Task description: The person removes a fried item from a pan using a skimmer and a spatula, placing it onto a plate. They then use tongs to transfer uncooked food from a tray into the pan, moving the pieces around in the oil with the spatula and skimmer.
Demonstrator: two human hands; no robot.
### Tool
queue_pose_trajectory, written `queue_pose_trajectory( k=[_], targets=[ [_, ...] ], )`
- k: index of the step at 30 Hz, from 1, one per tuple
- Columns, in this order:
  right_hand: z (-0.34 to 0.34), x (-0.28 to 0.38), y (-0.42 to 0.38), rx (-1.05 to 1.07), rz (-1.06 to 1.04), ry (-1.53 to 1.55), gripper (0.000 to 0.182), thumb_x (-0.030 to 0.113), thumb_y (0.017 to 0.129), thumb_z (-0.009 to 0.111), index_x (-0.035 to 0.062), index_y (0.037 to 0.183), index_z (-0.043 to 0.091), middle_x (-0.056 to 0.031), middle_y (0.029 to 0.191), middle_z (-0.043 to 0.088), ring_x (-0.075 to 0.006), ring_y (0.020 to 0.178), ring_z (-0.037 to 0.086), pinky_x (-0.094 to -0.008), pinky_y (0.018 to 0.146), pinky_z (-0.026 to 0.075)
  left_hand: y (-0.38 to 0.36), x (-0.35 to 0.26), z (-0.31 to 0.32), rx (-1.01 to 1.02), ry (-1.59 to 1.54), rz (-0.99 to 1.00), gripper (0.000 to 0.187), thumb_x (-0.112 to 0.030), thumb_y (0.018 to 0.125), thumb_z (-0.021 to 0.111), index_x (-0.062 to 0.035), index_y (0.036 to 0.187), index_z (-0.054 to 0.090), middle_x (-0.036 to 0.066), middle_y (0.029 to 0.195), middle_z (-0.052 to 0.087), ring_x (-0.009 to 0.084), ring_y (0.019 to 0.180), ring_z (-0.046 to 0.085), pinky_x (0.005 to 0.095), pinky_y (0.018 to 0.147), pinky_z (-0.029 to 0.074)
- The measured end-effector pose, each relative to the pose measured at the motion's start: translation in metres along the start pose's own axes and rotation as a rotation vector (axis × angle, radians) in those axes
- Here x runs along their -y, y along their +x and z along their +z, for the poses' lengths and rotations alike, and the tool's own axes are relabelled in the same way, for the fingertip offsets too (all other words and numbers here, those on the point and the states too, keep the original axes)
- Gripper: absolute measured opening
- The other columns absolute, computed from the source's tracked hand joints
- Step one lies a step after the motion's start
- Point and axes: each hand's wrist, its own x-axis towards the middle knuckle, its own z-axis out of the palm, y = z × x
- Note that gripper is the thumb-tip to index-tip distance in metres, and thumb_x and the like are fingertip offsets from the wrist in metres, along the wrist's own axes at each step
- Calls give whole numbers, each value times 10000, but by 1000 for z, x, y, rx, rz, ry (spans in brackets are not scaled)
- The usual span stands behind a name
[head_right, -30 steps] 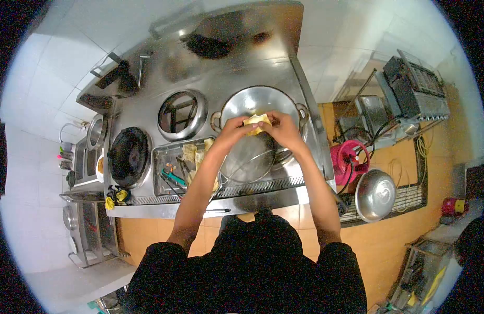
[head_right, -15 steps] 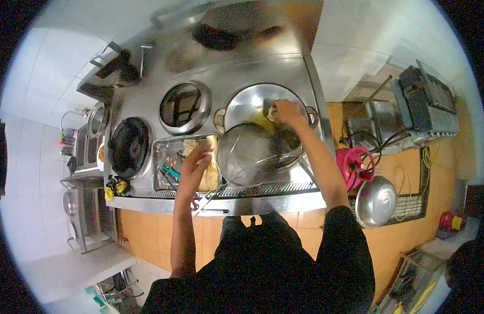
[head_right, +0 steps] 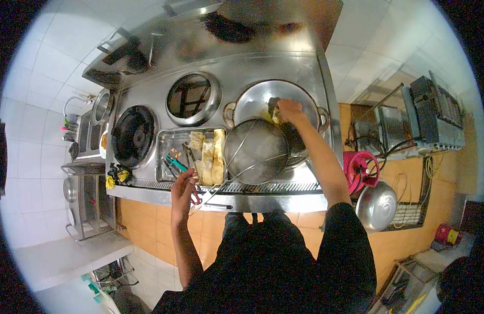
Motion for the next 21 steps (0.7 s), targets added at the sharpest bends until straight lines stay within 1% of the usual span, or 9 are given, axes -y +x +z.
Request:
queue_pose_trajectory(
  k=[6, 8, 12, 13, 15, 16, 18, 19, 21],
  targets=[
    [2, 0, -6, -31, 2, 52, 359, 251, 812, 727, 133, 1144, 659, -135, 1187, 672, -334, 1137, 638, -530, 917, 506, -1, -4, 2, 2, 1, -16, 366, -233, 984, 598, -59, 1306, 571, 15, 1138, 653, 7, 760, 502, 169, 486, 331],
    [5, 1, -9, -107, -13, -14, 376, 294, 835, 720, 132, 1166, 647, -133, 1188, 668, -333, 1151, 627, -518, 935, 502, -2, -4, 2, 3, 13, -21, 369, -236, 985, 597, -60, 1309, 570, 18, 1147, 653, 12, 778, 516, 169, 494, 336],
    [0, 1, -11, -78, -3, -73, 369, 320, 853, 709, 133, 1165, 647, -136, 1198, 663, -340, 1147, 626, -512, 939, 505, -2, 0, 1, -4, 21, -5, 385, -253, 987, 598, -63, 1320, 564, 29, 1186, 652, 26, 836, 552, 167, 491, 324],
    [-1, 2, -13, -143, -1, -75, 368, 319, 852, 711, 137, 1167, 652, -135, 1194, 668, -339, 1141, 631, -504, 936, 510, -2, 0, 1, -2, 22, -5, 385, -253, 987, 598, -63, 1320, 564, 29, 1186, 652, 26, 836, 552, 167, 491, 324],
    [-11, 5, -22, -209, 3, -77, 367, 317, 851, 714, 142, 1168, 656, -134, 1189, 673, -337, 1134, 636, -496, 933, 514, -2, 0, 1, 3, 14, -46, 393, -230, 986, 602, -37, 1325, 555, 54, 1216, 645, 78, 945, 590, 196, 613, 437],
    [-18, 3, -28, -236, 7, -6, 353, 320, 856, 705, 162, 1168, 664, -131, 1159, 687, -329, 1090, 656, -482, 914, 524, -1, 0, 2, 6, 15, -45, 393, -230, 986, 602, -37, 1325, 555, 54, 1216, 645, 78, 945, 590, 196, 613, 437],
    [-29, -2, -39, -266, 14, 62, 340, 322, 860, 697, 182, 1169, 672, -128, 1128, 701, -321, 1046, 675, -467, 896, 535, 1, 1, 5, 3, -4, -10, 381, -183, 985, 600, -4, 1318, 552, 82, 1221, 640, 135, 1060, 593, 256, 846, 481],
    [-34, -5, -46, -300, -1, 147, 323, 329, 864, 687, 200, 1160, 680, -126, 1070, 715, -320, 997, 687, -455, 871, 541, 1, 2, 7, 7, -6, -9, 381, -183, 985, 600, -4, 1318, 552, 82, 1221, 640, 135, 1060, 593, 256, 846, 481],
    [-44, -8, -64, -338, -14, 231, 307, 336, 868, 678, 218, 1151, 687, -125, 1011, 728, -319, 949, 698, -442, 847, 548, 2, 1, 11, 16, -46, 10, 365, -140, 982, 593, 17, 1310, 553, 107, 1220, 636, 173, 1155, 571, 302, 1013, 417]
  ],
)
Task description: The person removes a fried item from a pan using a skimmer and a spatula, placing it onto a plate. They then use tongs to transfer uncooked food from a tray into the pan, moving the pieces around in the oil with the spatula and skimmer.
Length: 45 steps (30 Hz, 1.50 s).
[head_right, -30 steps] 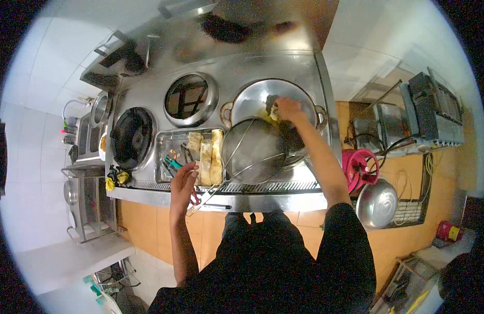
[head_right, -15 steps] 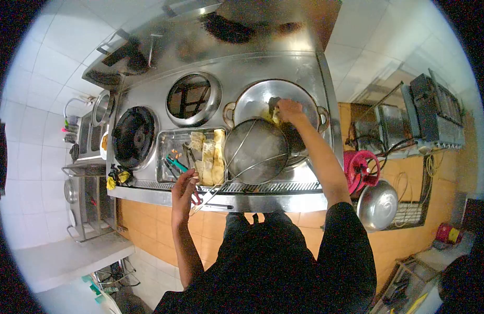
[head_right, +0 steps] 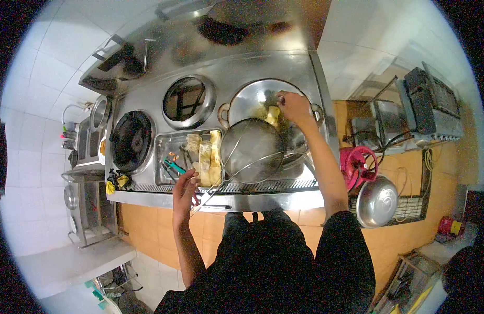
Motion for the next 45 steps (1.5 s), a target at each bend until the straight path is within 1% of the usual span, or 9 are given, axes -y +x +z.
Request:
queue_pose_trajectory(
  k=[8, 12, 15, 20, 24, 28, 36, 41, 45],
  targets=[
    [-23, -8, -88, -311, 77, 173, 243, 362, 855, 692, 137, 932, 740, -130, 841, 717, -337, 774, 689, -441, 683, 525, 9, -10, 18, 54, 60, 75, 343, -140, 982, 592, 17, 1286, 573, 110, 1191, 644, 162, 1134, 583, 291, 981, 438],
    [-26, -1, -138, -226, 227, 255, 262, 349, 844, 716, 91, 880, 739, -149, 786, 703, -335, 728, 686, -422, 652, 511, 23, 7, 27, 78, 62, 170, 319, -152, 978, 606, 30, 1240, 606, 89, 1081, 683, 143, 1056, 619, 276, 944, 460],
    [-11, -4, -172, -190, 341, 293, 274, 340, 832, 733, 71, 885, 742, -155, 746, 694, -315, 708, 687, -394, 636, 505, 31, 19, 29, 102, 87, 226, 290, -159, 971, 624, 39, 1182, 650, 68, 950, 704, 119, 945, 647, 258, 872, 488],
    [33, -17, -218, -450, 175, 528, 230, 275, 861, 721, 47, 857, 746, -140, 700, 682, -259, 624, 671, -365, 597, 499, 39, 31, 41, 113, 113, 234, 230, -142, 952, 651, 53, 1061, 705, 73, 851, 723, 87, 778, 627, 211, 744, 472],
    [26, -7, -249, -333, 407, 447, 228, 266, 867, 727, 40, 834, 728, -106, 614, 632, -193, 522, 582, -341, 538, 445, 42, 30, 59, 139, 31, 199, 225, -148, 908, 700, 64, 982, 715, 79, 764, 724, 63, 676, 586, 196, 644, 417],
    [38, -19, -269, -487, 417, 489, 224, 259, 870, 722, 38, 830, 722, -91, 578, 596, -161, 495, 522, -326, 513, 408, 44, 26, 70, 129, 220, 269, 220, -171, 877, 738, 49, 892, 729, 75, 738, 718, 68, 661, 600, 209, 629, 425],
    [36, -36, -297, -541, 400, 456, 155, 169, 880, 666, 49, 963, 719, -141, 731, 670, -289, 636, 651, -405, 610, 496, 48, 34, 94, 237, -90, 270, 193, -86, 945, 632, 84, 1009, 699, 166, 943, 742, 155, 743, 684, 263, 720, 538],
    [38, -49, -316, -434, 422, 204, 296, 156, 824, 696, 73, 1107, 681, -189, 1058, 648, -376, 981, 621, -458, 840, 491, 46, 30, 85, 228, 1, 265, 165, -77, 918, 671, 75, 968, 711, 141, 866, 744, 140, 729, 686, 250, 673, 542],
    [39, -45, -325, -427, 379, 141, 333, 155, 800, 711, 64, 1118, 672, -205, 1062, 627, -409, 999, 599, -478, 871, 480, 42, 29, 79, 140, 85, 247, 115, -57, 892, 704, 57, 896, 715, 109, 753, 729, 127, 664, 664, 253, 624, 524]
  ],
)
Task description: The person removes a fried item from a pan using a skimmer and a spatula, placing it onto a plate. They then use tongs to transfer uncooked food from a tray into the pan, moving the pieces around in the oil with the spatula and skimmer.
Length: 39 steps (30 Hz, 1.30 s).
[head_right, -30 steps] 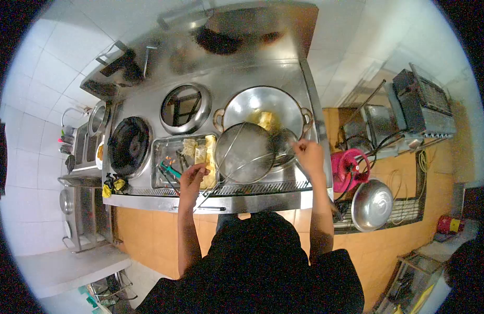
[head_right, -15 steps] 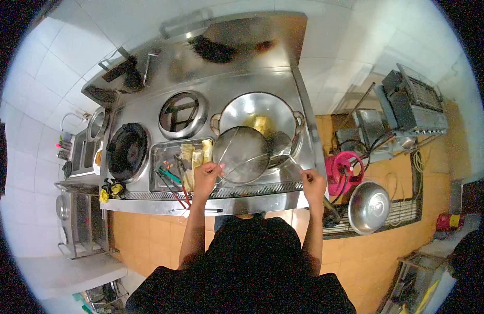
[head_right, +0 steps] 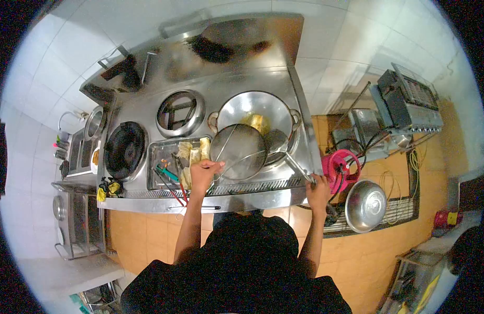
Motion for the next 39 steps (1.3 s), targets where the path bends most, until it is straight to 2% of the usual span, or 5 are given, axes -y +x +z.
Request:
queue_pose_trajectory(
  k=[10, 16, 21, 27, 39],
  targets=[
    [11, 11, -7, -82, 6, 81, 288, 130, 807, 694, 27, 1076, 679, -206, 998, 632, -421, 960, 598, -481, 834, 474, -4, 19, -15, -87, -278, 51, 190, -131, 900, 711, 59, 884, 708, 120, 793, 735, 128, 671, 666, 254, 655, 527],
    [16, 10, -5, -97, 44, 127, 275, 137, 816, 700, 21, 1065, 688, -201, 970, 649, -411, 932, 610, -476, 821, 479, -5, 21, -27, -62, 79, 9, 224, -158, 915, 676, 53, 983, 711, 121, 841, 744, 127, 701, 673, 252, 668, 527],
    [21, 1, -8, -91, 70, 155, 255, 131, 836, 689, 16, 1063, 689, -192, 965, 664, -392, 898, 632, -459, 798, 496, -6, 18, -16, -170, -338, 23, 173, -112, 882, 728, 57, 910, 710, 111, 818, 734, 118, 687, 661, 242, 645, 525],
    [21, 8, -12, -64, 74, 211, 237, 111, 851, 669, 8, 1064, 684, -196, 970, 692, -351, 894, 668, -420, 801, 515, -9, 22, -25, -114, 80, -33, 194, -143, 901, 710, 52, 901, 709, 96, 804, 731, 107, 640, 625, 237, 617, 498],
    [32, 12, -10, 0, 61, 234, 237, 125, 856, 681, 20, 1069, 693, -185, 998, 699, -340, 890, 678, -413, 803, 525, -16, 24, -26, -106, -115, -30, 214, -147, 912, 710, 67, 914, 701, 121, 802, 728, 134, 712, 678, 244, 642, 524]
  ],
)
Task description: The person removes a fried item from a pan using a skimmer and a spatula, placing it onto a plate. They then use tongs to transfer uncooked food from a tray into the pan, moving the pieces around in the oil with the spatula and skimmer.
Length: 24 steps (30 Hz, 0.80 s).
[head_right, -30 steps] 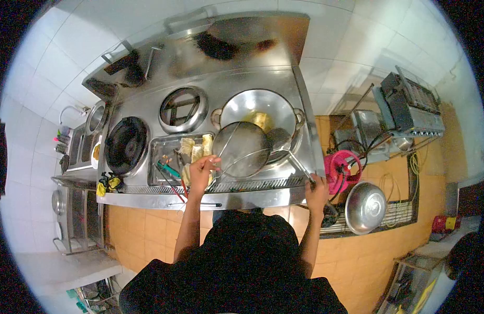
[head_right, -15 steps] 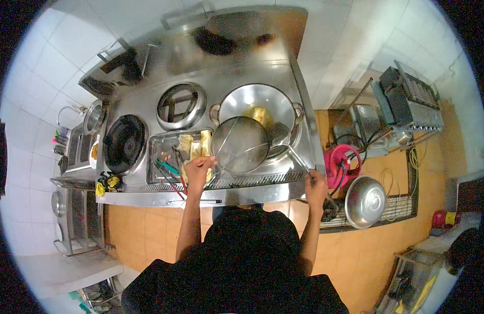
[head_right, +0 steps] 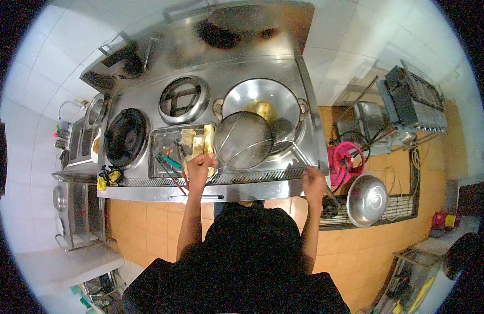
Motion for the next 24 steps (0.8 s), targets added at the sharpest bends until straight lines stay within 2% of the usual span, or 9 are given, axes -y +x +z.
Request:
queue_pose_trajectory(
  k=[5, 11, 13, 15, 17, 19, 20, 22, 24],
  targets=[
    [-13, -2, 2, -70, -6, 4, 218, 129, 864, 667, 8, 1043, 695, -195, 983, 697, -350, 884, 673, -413, 793, 523, -1, 0, -9, -79, -155, 31, 220, -152, 905, 722, 66, 883, 701, 110, 772, 723, 129, 691, 675, 240, 642, 516],
    [-9, -17, 1, -79, 58, -20, 220, 138, 865, 666, -8, 1027, 688, -201, 957, 695, -349, 873, 672, -408, 788, 523, 1, 4, -30, -48, 325, -19, 217, -135, 921, 697, 81, 940, 704, 136, 841, 734, 123, 710, 673, 231, 628, 499],
    [-6, -19, 2, -93, 24, -32, 208, 121, 875, 665, -4, 1039, 685, -180, 930, 697, -305, 834, 684, -377, 761, 523, -1, 0, -21, -178, -51, 12, 177, -121, 896, 726, 55, 883, 712, 109, 789, 726, 109, 666, 648, 234, 612, 488],
    [-6, -18, 3, -110, -9, -45, 198, 104, 885, 664, 0, 1052, 683, -160, 903, 698, -261, 794, 696, -346, 733, 523, 3, 18, -21, -139, -85, 51, 181, -131, 904, 720, 49, 885, 711, 98, 780, 721, 106, 656, 640, 238, 594, 479],
    [-10, -12, 5, -59, 37, -73, 213, 118, 871, 668, 13, 1055, 682, -166, 920, 683, -306, 862, 680, -388, 770, 517, 5, 25, -24, -98, -118, 90, 185, -140, 911, 714, 43, 886, 711, 87, 772, 716, 104, 647, 631, 242, 575, 470],
    [-13, -5, 6, -86, -10, -173, 249, 143, 859, 680, 30, 1081, 675, -174, 964, 670, -337, 923, 656, -420, 806, 505, 5, 18, -29, -51, 322, -49, 170, -123, 925, 690, 46, 922, 705, 80, 795, 710, 110, 674, 642, 250, 584, 510],
    [-13, -5, 6, -113, -57, -272, 286, 168, 848, 692, 47, 1106, 669, -183, 1008, 656, -367, 985, 632, -453, 842, 494, 3, 14, -24, -52, 322, -50, 170, -123, 925, 690, 46, 922, 705, 80, 795, 710, 110, 674, 642, 250, 584, 510],
    [-15, -10, 5, -85, -19, -335, 332, 198, 837, 704, 69, 1139, 658, -189, 1069, 637, -390, 1042, 600, -476, 876, 478, 1, 10, -10, -161, -91, 79, 204, -161, 907, 720, 23, 825, 690, 64, 731, 691, 83, 617, 594, 239, 559, 488],
    [-14, -16, 5, -57, 19, -398, 378, 228, 827, 717, 91, 1172, 647, -194, 1129, 618, -413, 1100, 569, -498, 909, 462, 3, 11, -19, -158, -11, -21, 205, -161, 900, 729, 16, 810, 684, 61, 719, 687, 75, 611, 584, 232, 561, 484]
  ],
)
